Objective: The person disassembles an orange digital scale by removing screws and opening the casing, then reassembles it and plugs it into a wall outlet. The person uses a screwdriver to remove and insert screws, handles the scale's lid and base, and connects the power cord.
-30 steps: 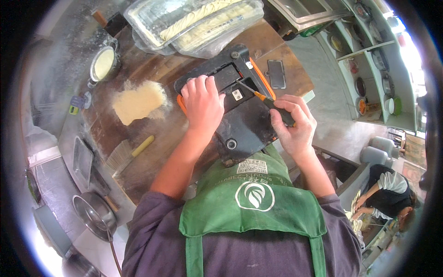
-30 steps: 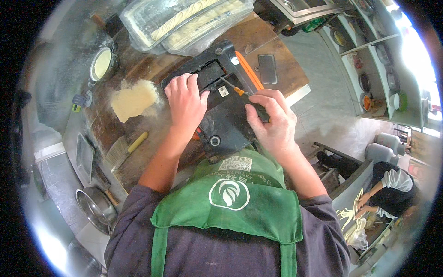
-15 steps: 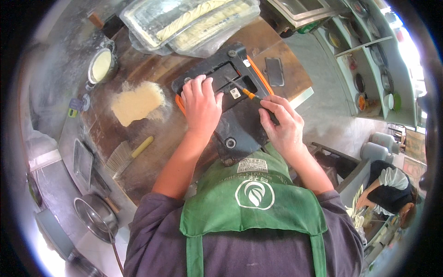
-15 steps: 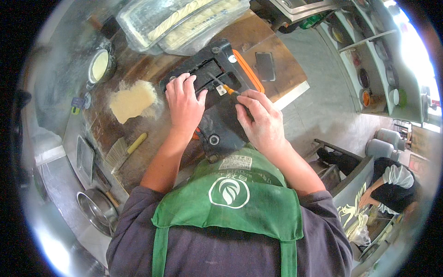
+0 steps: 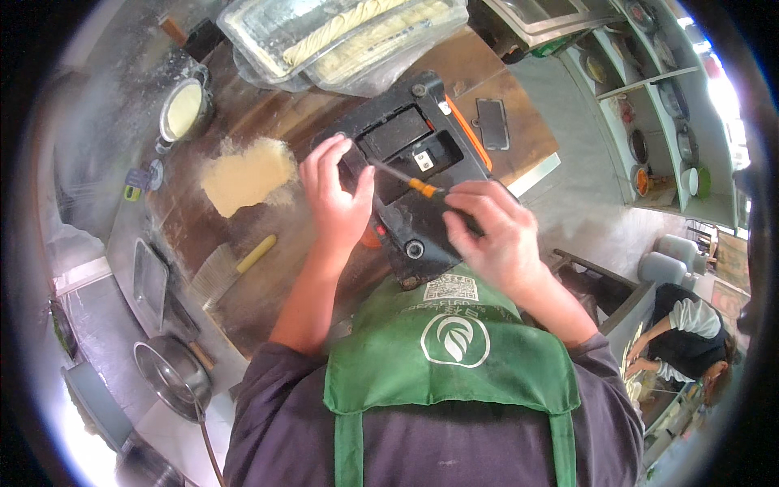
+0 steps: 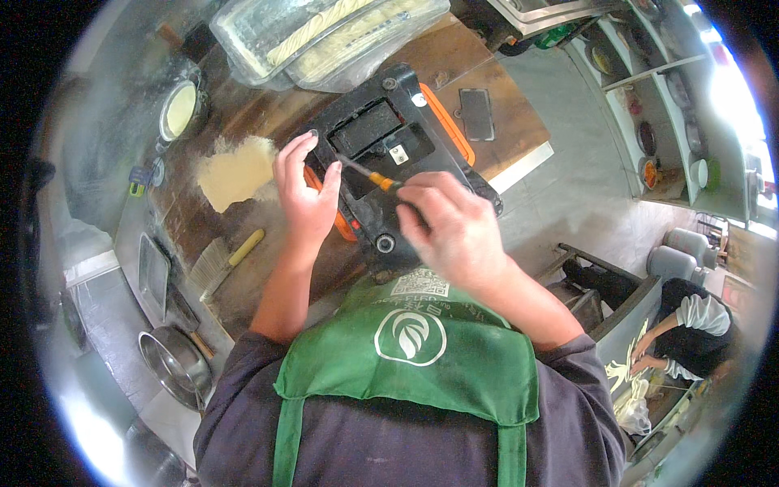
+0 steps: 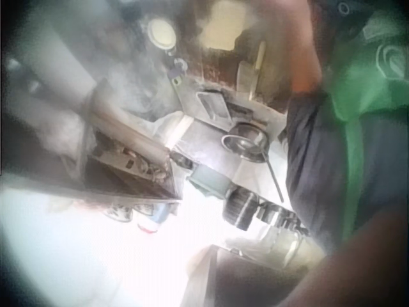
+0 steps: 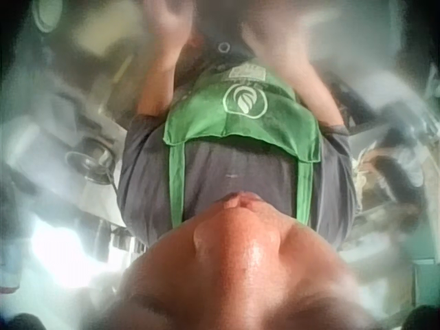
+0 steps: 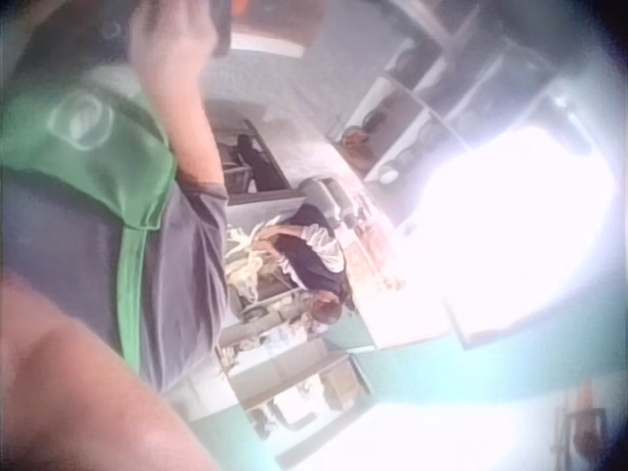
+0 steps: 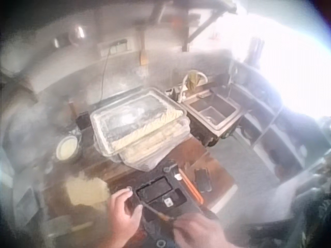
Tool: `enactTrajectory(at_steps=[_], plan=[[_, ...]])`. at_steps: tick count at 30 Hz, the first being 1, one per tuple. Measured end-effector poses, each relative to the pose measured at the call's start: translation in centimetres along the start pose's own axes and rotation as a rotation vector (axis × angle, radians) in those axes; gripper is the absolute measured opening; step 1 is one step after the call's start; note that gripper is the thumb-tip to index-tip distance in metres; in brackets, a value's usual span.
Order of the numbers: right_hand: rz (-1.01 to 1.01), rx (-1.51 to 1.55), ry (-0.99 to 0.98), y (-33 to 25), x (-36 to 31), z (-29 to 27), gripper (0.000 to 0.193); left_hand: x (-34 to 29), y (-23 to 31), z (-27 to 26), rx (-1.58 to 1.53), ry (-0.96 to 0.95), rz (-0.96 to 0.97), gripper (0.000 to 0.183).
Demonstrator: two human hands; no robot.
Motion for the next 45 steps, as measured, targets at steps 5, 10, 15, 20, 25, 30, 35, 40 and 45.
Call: enactTrajectory(at_steps=[5, 10, 15, 20, 25, 30, 35, 40, 45], plan=[[-0.126, -0.129, -0.048, -2.2, 0.9, 2.9, 0.022, -2.8, -0.3, 0.7, -0.142, -0.035, -0.338, 0.061], [-0.124, -0.275, -0.179, -4.4, 1.0, 3.4, 0.024, -3.4, -0.9, 2.6, -0.355, 0.036, -0.386, 0.059], [-0.151, -0.314, -0.22, -5.0, 1.5, 4.0, 0.024, -3.8, -0.9, 3.5, -0.35, 0.064, -0.395, 0.057], [-0.24, -0.38, -0.185, -6.1, 1.5, 6.1, 0.039, -3.9, 0.9, 4.3, -0.336, 0.177, -0.307, 0.056], [-0.382, -0.603, -0.271, -7.4, 0.9, 7.5, 0.038, -5.4, 3.3, 3.4, -0.301, 0.127, -0.429, 0.069], [-0.472, -0.645, -0.277, -7.5, 0.3, 8.3, 0.033, -5.7, 3.0, 3.0, -0.281, 0.074, -0.503, 0.065], [-0.443, -0.612, -0.273, -7.3, -0.3, 8.6, 0.035, -5.3, 2.4, 3.3, -0.285, 0.087, -0.361, 0.059], [-0.438, -0.616, -0.275, -7.5, -0.3, 8.5, 0.035, -4.8, 2.6, 3.2, -0.277, 0.098, -0.331, 0.058], [-0.368, -0.566, -0.267, -6.9, 0.0, 7.9, 0.036, -4.8, 3.8, 2.8, -0.29, 0.085, -0.324, 0.069]])
Point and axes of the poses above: each hand's wrist, its own x-axis towards the middle knuckle, its own z-axis out of the palm, y = z × x, the point moved 1 cm from there along x, towards the middle knuckle, and after that the axes turned 5 degrees about -z, right-handed, at the moved point
